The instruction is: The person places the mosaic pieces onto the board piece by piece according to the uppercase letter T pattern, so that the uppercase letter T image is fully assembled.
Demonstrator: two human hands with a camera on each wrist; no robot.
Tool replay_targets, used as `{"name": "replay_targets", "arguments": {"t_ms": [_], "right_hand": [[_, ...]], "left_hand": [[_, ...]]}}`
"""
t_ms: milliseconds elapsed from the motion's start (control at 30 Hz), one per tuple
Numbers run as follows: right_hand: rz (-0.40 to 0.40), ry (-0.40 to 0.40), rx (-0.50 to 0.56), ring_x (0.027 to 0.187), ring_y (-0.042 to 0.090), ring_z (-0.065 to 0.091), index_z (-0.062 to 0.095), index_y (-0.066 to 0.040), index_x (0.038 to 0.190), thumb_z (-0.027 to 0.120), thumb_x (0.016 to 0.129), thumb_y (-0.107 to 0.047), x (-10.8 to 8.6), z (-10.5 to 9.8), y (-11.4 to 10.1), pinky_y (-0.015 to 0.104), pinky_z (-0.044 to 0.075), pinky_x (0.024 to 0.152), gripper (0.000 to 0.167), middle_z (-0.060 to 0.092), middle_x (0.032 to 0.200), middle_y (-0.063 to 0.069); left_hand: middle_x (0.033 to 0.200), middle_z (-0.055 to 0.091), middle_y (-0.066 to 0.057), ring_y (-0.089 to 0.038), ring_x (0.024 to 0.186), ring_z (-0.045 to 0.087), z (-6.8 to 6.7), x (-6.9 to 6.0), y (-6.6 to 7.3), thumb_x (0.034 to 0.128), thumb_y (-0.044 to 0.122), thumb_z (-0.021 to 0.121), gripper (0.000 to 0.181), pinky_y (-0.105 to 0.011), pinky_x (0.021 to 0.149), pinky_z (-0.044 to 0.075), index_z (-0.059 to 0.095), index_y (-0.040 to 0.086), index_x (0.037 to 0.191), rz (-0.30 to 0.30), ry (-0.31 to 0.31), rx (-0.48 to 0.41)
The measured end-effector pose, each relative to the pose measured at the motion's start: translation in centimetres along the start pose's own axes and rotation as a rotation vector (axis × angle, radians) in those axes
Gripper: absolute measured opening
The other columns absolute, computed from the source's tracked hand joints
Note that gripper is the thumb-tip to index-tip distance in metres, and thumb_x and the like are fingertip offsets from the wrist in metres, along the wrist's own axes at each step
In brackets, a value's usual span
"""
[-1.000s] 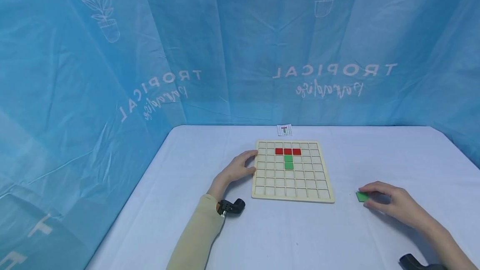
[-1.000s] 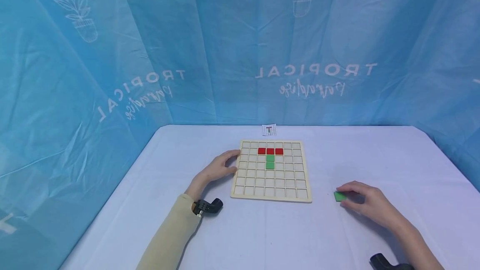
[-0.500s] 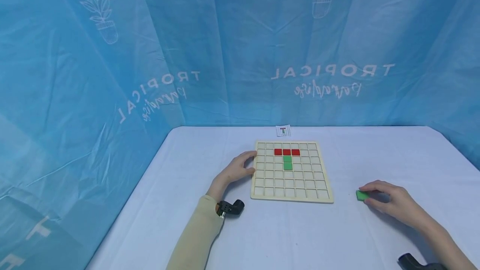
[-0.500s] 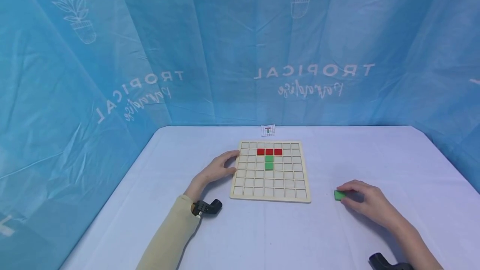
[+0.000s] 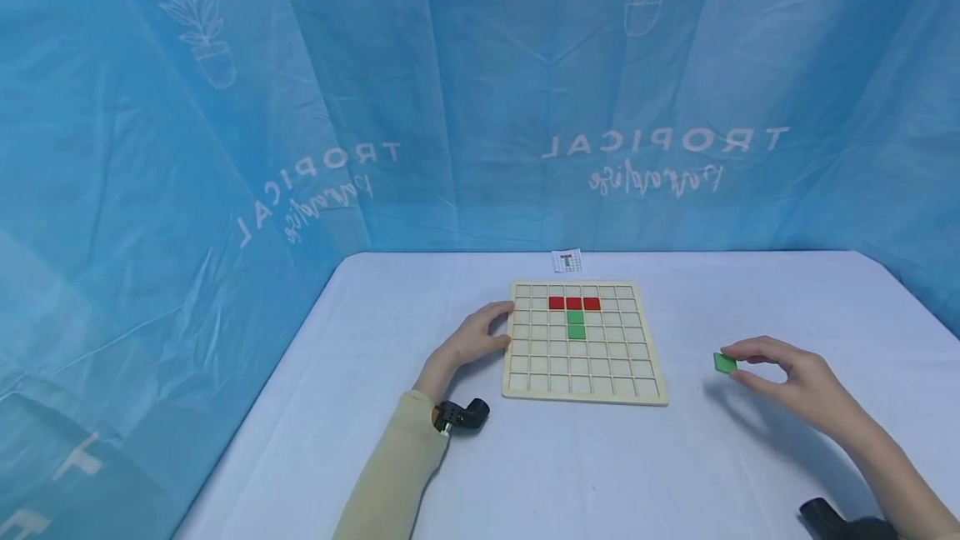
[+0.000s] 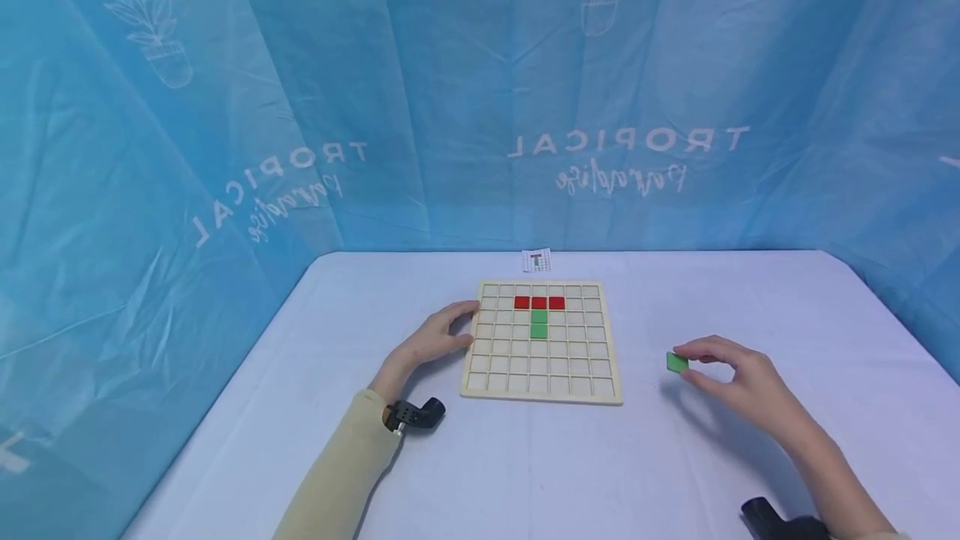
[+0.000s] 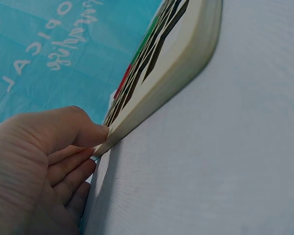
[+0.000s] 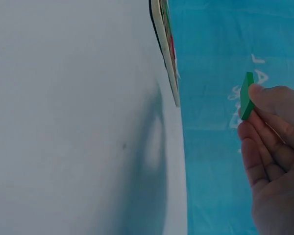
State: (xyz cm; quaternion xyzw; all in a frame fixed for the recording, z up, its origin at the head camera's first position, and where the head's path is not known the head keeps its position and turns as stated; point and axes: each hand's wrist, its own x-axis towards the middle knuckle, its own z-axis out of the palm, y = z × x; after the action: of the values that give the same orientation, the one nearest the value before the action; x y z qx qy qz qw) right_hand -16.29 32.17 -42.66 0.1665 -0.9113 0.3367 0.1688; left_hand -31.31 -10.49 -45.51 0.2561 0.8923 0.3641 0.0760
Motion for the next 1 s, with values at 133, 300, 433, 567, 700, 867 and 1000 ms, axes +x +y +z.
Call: {"name": "replay_targets", "arguments": {"t_ms": [133,300,433,567,700,867,1000], "right_hand": [[0.018,-0.003,-0.009,0.095,-0.01,0.048,0.068,-0.012,0.11,0.076,0.08,-0.012,1.4,0.4,-0.7,0.023,0.044,0.085,0.032,0.064,0.105,0.0],[0.016,-0.023,0.033,0.096,-0.007,0.046,0.067,-0.008,0.112,0.074,0.082,-0.013,3.4,1.0,-1.7,0.06,0.043,0.083,0.031,0.064,0.108,0.006],[-0.004,-0.04,0.053,0.099,0.002,0.05,0.067,-0.009,0.112,0.073,0.083,-0.015,4.9,1.9,-2.3,0.05,0.045,0.085,0.03,0.064,0.108,0.003],[-0.02,-0.046,0.091,0.099,0.016,0.054,0.068,-0.01,0.111,0.074,0.082,-0.015,6.2,3.0,-2.9,0.047,0.046,0.082,0.03,0.064,0.107,0.001],[-0.037,-0.082,0.093,0.1,0.022,0.056,0.068,-0.009,0.112,0.073,0.084,-0.016,7.6,3.9,-3.6,0.049,0.047,0.083,0.03,0.065,0.108,0.001],[-0.035,-0.134,0.141,0.101,0.025,0.057,0.067,-0.008,0.113,0.071,0.086,-0.018,9.2,5.2,-4.1,0.052,0.047,0.087,0.03,0.065,0.109,0.004],[-0.014,-0.171,0.192,0.102,0.027,0.057,0.067,-0.007,0.114,0.072,0.085,-0.019,10.1,6.3,-4.6,0.056,0.046,0.089,0.032,0.065,0.11,0.005]], "left_hand": [[0.147,0.037,-0.01,-0.024,0.137,0.029,-0.2,0.0,0.0,0.0875,0.011,0.062,0.06,-0.037,0.113,0.023,0.039,0.004,0.143,-0.014,0.004,0.003],[0.147,0.037,-0.01,-0.024,0.137,0.028,-0.2,0.0,0.0,0.0873,0.011,0.061,0.06,-0.037,0.113,0.023,0.039,0.004,0.143,-0.011,0.0,-0.001],[0.147,0.037,-0.01,-0.024,0.137,0.028,-0.1,-0.1,-0.1,0.088,0.011,0.061,0.06,-0.036,0.113,0.023,0.039,0.004,0.143,-0.011,-0.002,-0.001],[0.147,0.037,-0.009,-0.023,0.137,0.028,0.0,-0.1,-0.1,0.0885,0.012,0.062,0.06,-0.035,0.113,0.022,0.038,0.005,0.143,-0.018,-0.004,0.003],[0.147,0.037,-0.009,-0.023,0.137,0.029,0.0,0.0,0.0,0.0882,0.013,0.062,0.06,-0.035,0.113,0.023,0.039,0.005,0.143,-0.01,-0.001,0.01],[0.147,0.037,-0.01,-0.024,0.137,0.029,-0.1,0.0,0.0,0.0876,0.011,0.062,0.06,-0.036,0.113,0.023,0.039,0.004,0.143,-0.007,0.005,0.002],[0.147,0.037,-0.01,-0.024,0.137,0.028,0.0,0.0,0.0,0.0876,0.011,0.061,0.06,-0.036,0.113,0.023,0.038,0.003,0.143,-0.005,-0.003,-0.009]]}}
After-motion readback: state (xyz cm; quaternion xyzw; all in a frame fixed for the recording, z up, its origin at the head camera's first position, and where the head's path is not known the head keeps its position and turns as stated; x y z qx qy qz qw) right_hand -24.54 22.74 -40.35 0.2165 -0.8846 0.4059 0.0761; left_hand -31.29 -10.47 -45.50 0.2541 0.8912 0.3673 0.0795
